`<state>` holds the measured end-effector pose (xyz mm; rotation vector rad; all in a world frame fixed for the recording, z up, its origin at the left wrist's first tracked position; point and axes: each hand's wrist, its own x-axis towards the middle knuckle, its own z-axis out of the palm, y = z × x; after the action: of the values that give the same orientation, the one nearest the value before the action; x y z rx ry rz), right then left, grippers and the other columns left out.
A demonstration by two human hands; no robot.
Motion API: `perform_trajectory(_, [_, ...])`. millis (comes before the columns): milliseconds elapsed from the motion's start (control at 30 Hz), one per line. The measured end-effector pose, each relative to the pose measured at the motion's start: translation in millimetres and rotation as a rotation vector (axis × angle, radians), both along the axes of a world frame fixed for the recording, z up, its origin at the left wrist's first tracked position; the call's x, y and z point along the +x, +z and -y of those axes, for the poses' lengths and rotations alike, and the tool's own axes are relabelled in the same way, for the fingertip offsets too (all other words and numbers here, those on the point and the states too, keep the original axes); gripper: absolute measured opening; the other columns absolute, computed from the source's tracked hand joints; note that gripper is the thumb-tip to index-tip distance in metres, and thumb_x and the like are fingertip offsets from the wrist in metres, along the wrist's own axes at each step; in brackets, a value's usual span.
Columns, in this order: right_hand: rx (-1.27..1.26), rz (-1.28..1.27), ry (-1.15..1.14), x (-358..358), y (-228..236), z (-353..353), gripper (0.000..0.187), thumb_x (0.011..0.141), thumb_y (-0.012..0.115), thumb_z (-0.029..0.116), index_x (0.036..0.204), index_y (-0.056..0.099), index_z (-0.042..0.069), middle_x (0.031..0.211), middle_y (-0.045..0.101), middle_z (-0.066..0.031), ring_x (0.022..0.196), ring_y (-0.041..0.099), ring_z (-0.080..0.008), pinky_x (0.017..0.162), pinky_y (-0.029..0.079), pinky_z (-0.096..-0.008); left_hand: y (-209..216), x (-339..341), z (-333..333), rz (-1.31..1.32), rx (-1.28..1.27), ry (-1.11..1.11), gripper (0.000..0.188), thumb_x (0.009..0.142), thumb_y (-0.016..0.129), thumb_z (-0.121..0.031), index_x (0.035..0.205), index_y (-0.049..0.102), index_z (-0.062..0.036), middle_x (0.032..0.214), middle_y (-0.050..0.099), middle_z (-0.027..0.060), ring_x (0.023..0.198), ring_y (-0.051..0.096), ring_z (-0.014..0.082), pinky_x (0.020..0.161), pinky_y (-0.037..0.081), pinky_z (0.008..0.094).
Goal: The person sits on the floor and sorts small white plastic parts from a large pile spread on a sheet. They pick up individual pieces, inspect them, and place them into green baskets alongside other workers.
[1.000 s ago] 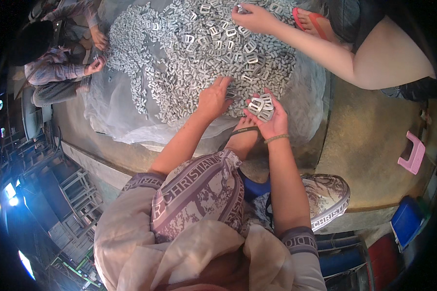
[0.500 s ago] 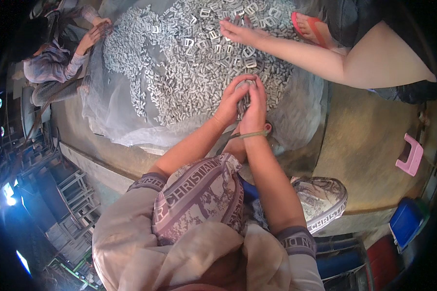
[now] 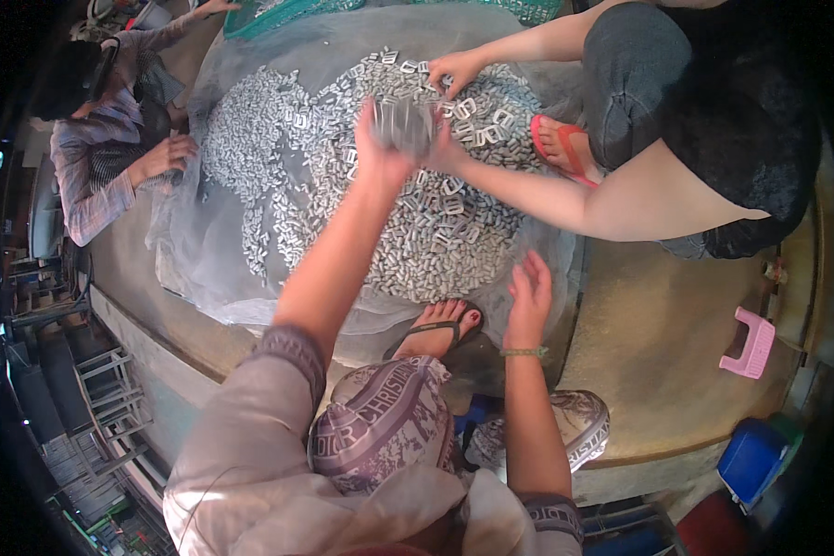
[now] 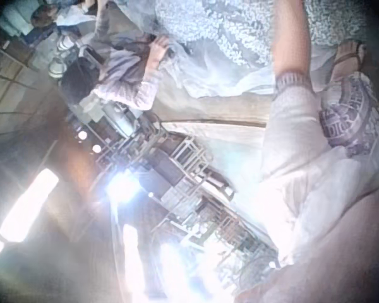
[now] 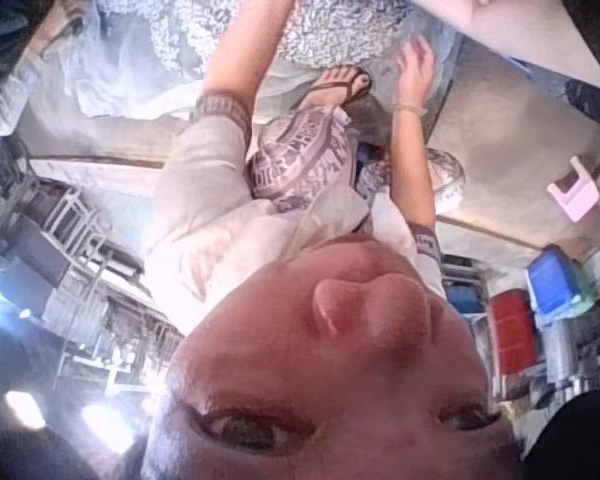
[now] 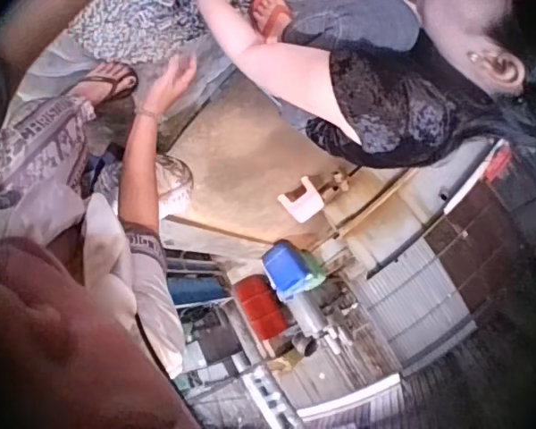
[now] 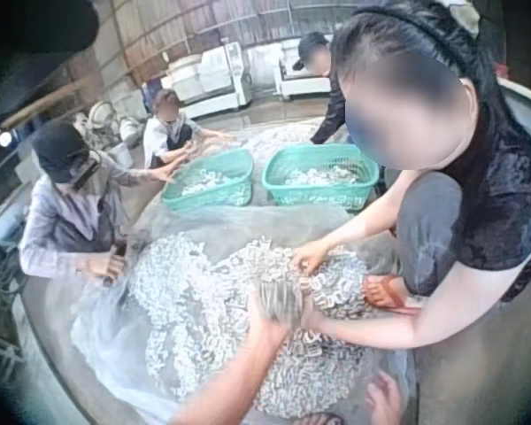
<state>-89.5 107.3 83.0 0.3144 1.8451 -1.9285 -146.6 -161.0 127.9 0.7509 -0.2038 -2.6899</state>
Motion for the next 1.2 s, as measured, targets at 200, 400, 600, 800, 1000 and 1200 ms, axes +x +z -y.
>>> perform_trajectory(200, [0.025,0.087,-0.035,3.0,-4.0,-14.9,0.041,0.087,0.055,0.023,0.122,0.046,0.006,0.119,0.049,-0.0070,0.096,0.054,-0.0170,0.080,0.041,-0.0291,104.4,-138.1,87.9,-0.653,-0.716,-0.126,0.077,0.082,0.038,-0.061,0.140,0.023,-0.0120,0.146,0.017,0.0127,0.131,0.022,0.0364,0.101,0.021,0.0606])
perform_trajectory(400, [-0.071,0.175,0.105,16.9,-15.9,-2.1,0.038,0.087,0.055,0.020,0.121,0.047,0.005,0.111,0.053,-0.0067,0.086,0.058,-0.0157,0.073,0.044,-0.0256,26.0,-66.1,72.1,0.161,-1.125,0.336,0.042,0.083,0.056,-0.039,0.089,0.053,0.0022,0.074,0.055,0.0085,0.061,0.051,0.0160,0.056,0.043,0.0290])
perform_trajectory(600, [0.063,0.124,0.248,14.1,-34.5,0.5,0.031,0.086,0.056,0.015,0.113,0.053,0.001,0.102,0.057,-0.0057,0.081,0.057,-0.0148,0.071,0.045,-0.0253,-108.5,42.3,-22.9,0.544,-1.950,-0.566,0.034,0.067,0.072,-0.037,0.087,0.068,-0.0106,0.081,0.064,0.0107,0.079,0.060,0.0276,0.069,0.047,0.0367])
perform_trajectory(800, [0.400,-0.460,0.580,-8.6,-67.5,47.4,0.039,0.074,0.065,0.008,0.112,0.055,0.004,0.102,0.055,-0.0145,0.087,0.056,-0.0283,0.080,0.045,-0.0344,-121.3,74.4,-34.2,0.378,-2.354,-0.796,0.047,0.063,0.072,-0.043,0.099,0.061,-0.0146,0.091,0.060,0.0041,0.097,0.051,0.0273,0.082,0.041,0.0409])
perform_trajectory(1000, [0.561,-0.511,0.638,-2.9,-86.7,52.9,0.030,0.064,0.071,0.008,0.089,0.056,0.003,0.092,0.051,-0.0146,0.090,0.053,-0.0327,0.080,0.043,-0.0393,-109.9,112.7,-6.7,0.115,-2.081,-0.696,0.029,0.066,0.074,-0.027,0.087,0.065,-0.0097,0.079,0.064,0.0061,0.077,0.059,0.0250,0.069,0.045,0.0348])
perform_trajectory(1200, [0.290,-0.498,0.350,-8.3,-106.8,39.8,0.018,0.064,0.061,-0.004,0.064,0.044,0.004,0.078,0.055,-0.0090,0.069,0.056,-0.0188,0.062,0.047,-0.0297,-99.0,129.5,32.8,0.261,-1.360,-0.687,0.024,0.071,0.073,-0.016,0.090,0.067,-0.0031,0.078,0.066,0.0046,0.067,0.057,0.0070,0.061,0.045,0.0241])
